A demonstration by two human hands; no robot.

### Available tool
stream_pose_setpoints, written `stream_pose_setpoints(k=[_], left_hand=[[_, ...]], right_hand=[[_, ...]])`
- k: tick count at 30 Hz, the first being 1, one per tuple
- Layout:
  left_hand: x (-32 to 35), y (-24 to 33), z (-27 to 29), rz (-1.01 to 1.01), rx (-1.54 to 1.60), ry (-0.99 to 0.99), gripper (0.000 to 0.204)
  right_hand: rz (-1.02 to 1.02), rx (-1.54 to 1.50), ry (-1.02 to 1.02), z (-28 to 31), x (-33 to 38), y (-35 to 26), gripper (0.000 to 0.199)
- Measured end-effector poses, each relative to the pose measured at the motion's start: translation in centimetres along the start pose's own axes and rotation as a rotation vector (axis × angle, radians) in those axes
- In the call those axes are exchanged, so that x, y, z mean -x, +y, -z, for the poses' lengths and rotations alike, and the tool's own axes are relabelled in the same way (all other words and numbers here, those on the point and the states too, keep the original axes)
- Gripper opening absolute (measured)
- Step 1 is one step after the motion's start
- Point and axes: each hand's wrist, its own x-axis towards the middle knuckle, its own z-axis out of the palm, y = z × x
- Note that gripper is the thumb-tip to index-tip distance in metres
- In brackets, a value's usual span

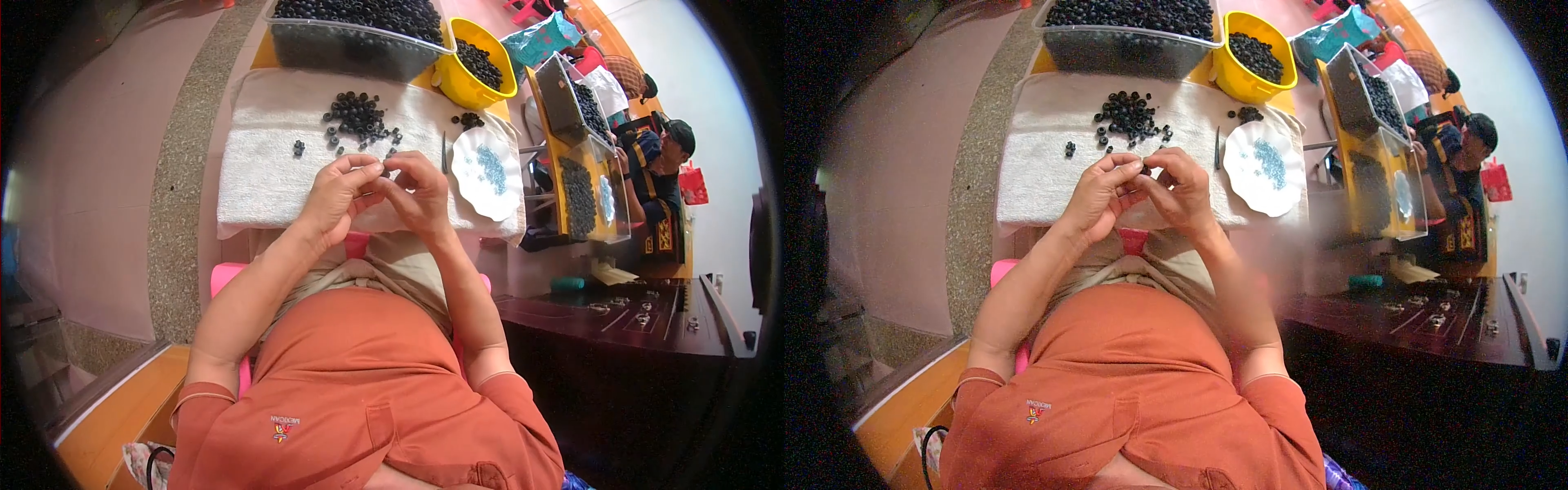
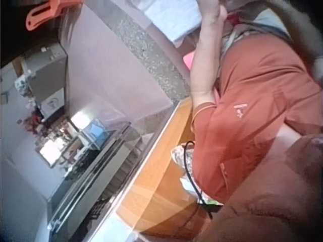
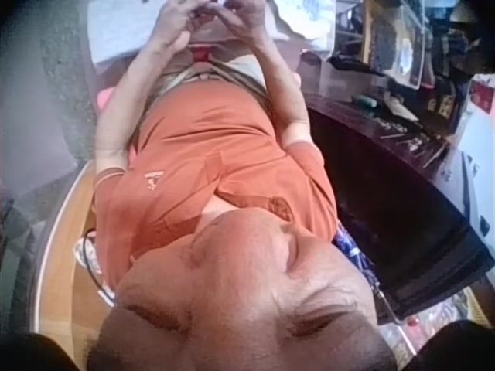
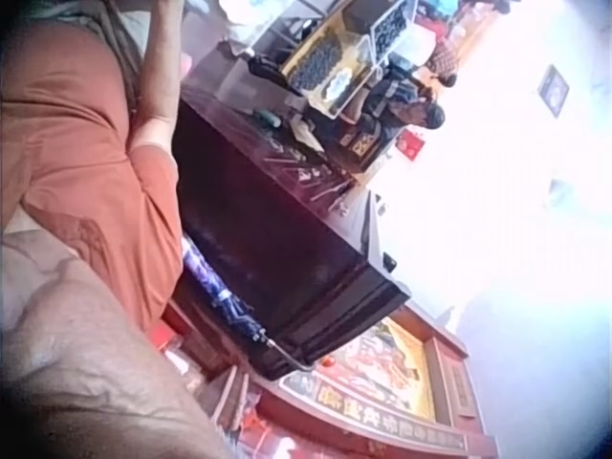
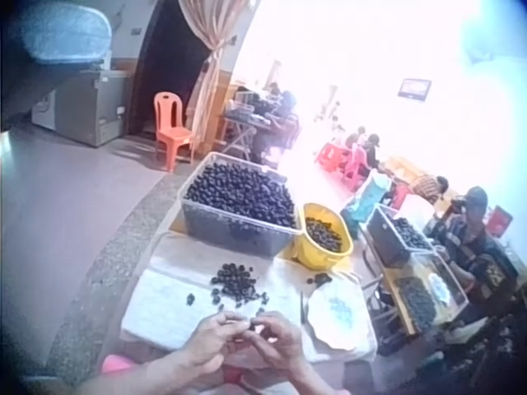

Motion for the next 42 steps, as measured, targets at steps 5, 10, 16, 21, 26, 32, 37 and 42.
stream_pose_setpoints(k=[5, 10, 16, 21, 26, 32, 37, 42], left_hand=[[0.0, -0.1, 0.1, 0.007, 0.006, -0.009, 0.013], [0.3, 0.1, -0.2, 0.053, 0.006, -0.025, 0.015], [0.2, 0.1, -0.1, 0.102, -0.015, -0.078, 0.018], [0.4, 0.5, -0.3, 0.146, -0.053, -0.109, 0.02], [0.6, 0.6, -0.6, 0.141, -0.048, -0.104, 0.02], [0.4, 0.1, -0.4, 0.095, 0.016, -0.061, 0.015], [0.6, 0.2, -0.7, 0.074, -0.025, -0.04, 0.014], [0.5, -0.1, -0.5, 0.069, -0.061, -0.058, 0.017]], right_hand=[[0.035, 0.118, -0.054, 0.3, -0.4, -1.0, 0.021], [0.106, 0.136, -0.117, 1.1, -0.3, -0.1, 0.02], [-0.148, -0.159, -0.255, 2.4, 0.0, 0.4, 0.018], [-0.297, -0.378, -0.306, 3.3, 0.1, 1.1, 0.017], [-0.341, -0.388, -0.199, 3.0, 0.5, 1.1, 0.015], [-0.078, -0.136, -0.106, 1.8, 1.1, 1.3, 0.025], [0.07, 0.055, -0.041, 1.2, 0.8, 0.2, 0.03], [0.173, 0.157, 0.011, 0.9, 0.8, 0.2, 0.029]])
